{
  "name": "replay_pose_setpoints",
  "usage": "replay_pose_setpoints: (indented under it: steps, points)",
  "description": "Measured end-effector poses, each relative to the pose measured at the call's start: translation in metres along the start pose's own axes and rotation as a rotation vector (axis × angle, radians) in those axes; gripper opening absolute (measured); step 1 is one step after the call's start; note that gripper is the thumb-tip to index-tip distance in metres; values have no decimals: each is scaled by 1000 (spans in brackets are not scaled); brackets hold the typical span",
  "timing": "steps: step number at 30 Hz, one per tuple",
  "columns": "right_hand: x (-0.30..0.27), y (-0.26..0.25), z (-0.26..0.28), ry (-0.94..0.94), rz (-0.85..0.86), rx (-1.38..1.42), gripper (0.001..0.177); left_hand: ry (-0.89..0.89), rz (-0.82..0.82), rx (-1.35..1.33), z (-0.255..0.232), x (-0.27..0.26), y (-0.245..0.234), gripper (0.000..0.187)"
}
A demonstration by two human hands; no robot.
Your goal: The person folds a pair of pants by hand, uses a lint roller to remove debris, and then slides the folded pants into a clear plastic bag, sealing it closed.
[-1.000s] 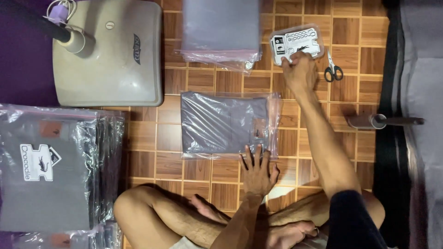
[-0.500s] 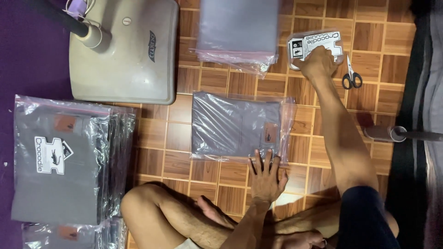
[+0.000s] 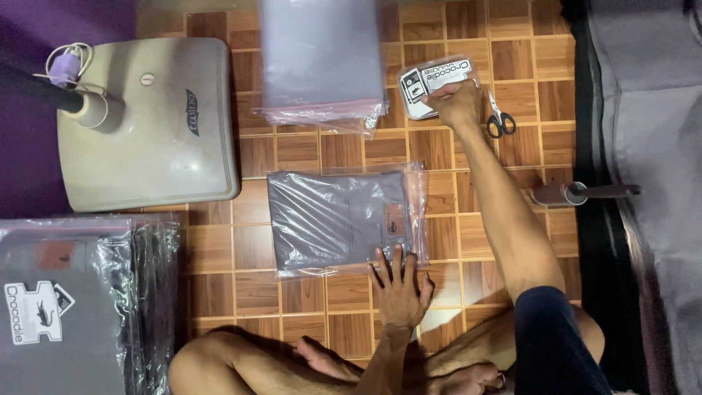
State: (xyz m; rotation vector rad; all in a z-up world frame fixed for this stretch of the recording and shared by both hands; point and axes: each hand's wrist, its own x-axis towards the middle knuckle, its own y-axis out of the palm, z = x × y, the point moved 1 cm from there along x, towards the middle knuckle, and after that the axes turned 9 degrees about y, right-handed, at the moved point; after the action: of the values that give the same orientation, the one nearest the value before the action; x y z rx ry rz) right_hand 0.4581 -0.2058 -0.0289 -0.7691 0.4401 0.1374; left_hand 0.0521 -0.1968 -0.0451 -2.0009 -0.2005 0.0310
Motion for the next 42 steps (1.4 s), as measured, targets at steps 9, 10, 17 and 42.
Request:
replay_pose_setpoints:
  steps: [9, 10, 17, 42]
  points:
    - [22, -41, -13, -21, -118, -30, 21, -13, 5, 23, 2, 1, 5, 56]
    - [17, -44, -9, -5, -114, -202, 34, -9, -5, 13, 2, 1, 4, 55]
    - [12, -36, 5, -36, -36, -598, 29, 9, -60, 48, 3, 1, 7, 57]
    - [33, -36, -20, 32, -108, -434, 18, 12, -42, 63, 2, 0, 5, 59]
